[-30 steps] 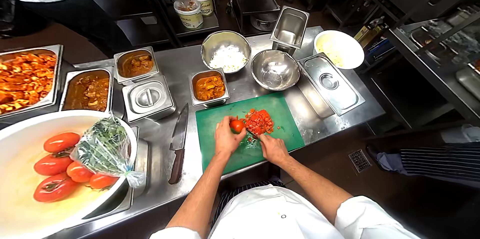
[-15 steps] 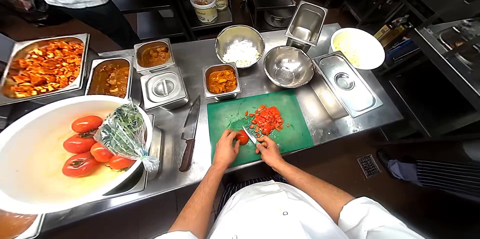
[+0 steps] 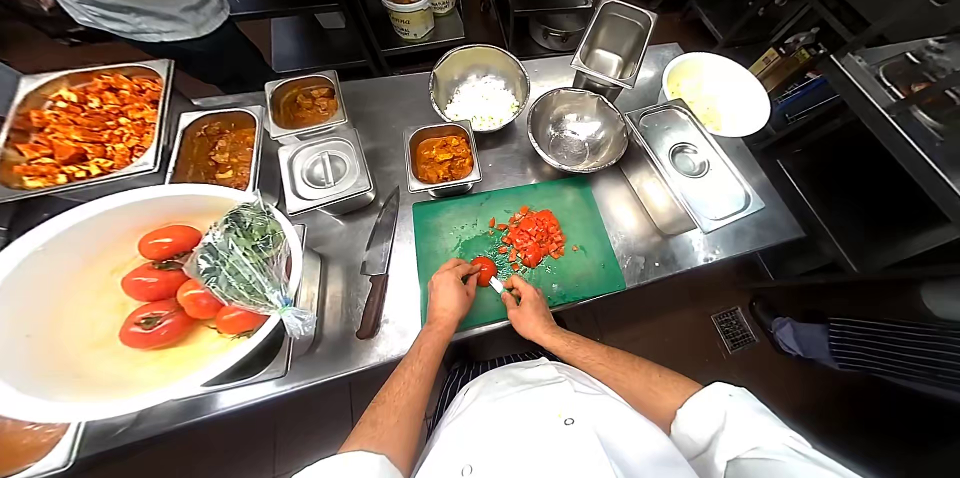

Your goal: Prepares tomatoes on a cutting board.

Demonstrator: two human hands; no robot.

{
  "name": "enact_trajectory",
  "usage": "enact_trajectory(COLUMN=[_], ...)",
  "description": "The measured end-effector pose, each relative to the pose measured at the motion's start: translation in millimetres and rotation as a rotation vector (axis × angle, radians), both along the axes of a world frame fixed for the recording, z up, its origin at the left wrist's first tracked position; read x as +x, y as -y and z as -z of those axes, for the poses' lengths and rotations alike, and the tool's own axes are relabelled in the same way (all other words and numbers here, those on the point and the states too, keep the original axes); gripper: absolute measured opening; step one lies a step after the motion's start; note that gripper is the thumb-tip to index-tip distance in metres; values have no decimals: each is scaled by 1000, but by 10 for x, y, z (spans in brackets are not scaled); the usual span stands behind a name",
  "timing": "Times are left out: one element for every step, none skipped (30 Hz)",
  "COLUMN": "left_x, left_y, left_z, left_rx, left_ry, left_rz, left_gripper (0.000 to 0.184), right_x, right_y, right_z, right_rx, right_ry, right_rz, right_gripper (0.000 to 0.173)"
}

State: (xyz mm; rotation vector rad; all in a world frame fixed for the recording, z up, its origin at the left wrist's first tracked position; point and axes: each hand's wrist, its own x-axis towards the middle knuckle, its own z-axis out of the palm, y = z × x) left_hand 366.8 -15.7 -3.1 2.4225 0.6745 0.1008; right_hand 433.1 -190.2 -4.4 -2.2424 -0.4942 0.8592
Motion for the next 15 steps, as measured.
enact_trajectory(left_x=[-5, -10, -13, -11, -8, -18, -35, -48, -53, -43, -26, -8, 22, 63, 105], left_y=[-1, 1, 0, -3, 1, 14, 36, 63, 99, 132, 145, 125, 74, 10, -48], left_z=[4, 8, 21, 41, 54, 59, 60, 62, 70, 90, 112, 126, 122, 105, 71], left_rx=[6, 13, 14, 7, -6, -34, -77, -126, -157, -168, -159, -150, -149, -148, -145], left_ry=[4, 11, 24, 36, 45, 50, 53, 51, 48, 40, 26, 10, -9, -21, -34], left_rz=[0, 2, 3, 0, -12, -37, -75, -117, -151, -164, -152, -114, -53, 23, 92], left_gripper=[12, 12, 12, 13, 14, 16, 22, 31, 40, 47, 51, 51, 49, 47, 46], right_x=[7, 13, 19, 23, 26, 19, 4, -14, -29, -29, -18, -4, 14, 34, 48], right_y=[5, 17, 38, 71, 122, 196, 293, 411, 539, 659, 750, 805, 829, 824, 794], right_z=[-12, -23, -32, -39, -46, -46, -32, -15, -3, -12, -33, -51, -59, -64, -68], right_rx=[-11, -24, -36, -40, -37, -30, -18, -10, -23, -58, -113, -173, -223, -260, -273], right_ry=[-4, -6, -5, -6, -18, -41, -61, -69, -53, -15, 45, 120, 212, 317, 418], right_rz=[-21, -41, -62, -76, -83, -85, -79, -66, -49, -33, -28, -45, -89, -150, -204], right_gripper=[23, 23, 24, 24, 24, 26, 28, 29, 30, 32, 33, 34, 35, 36, 36])
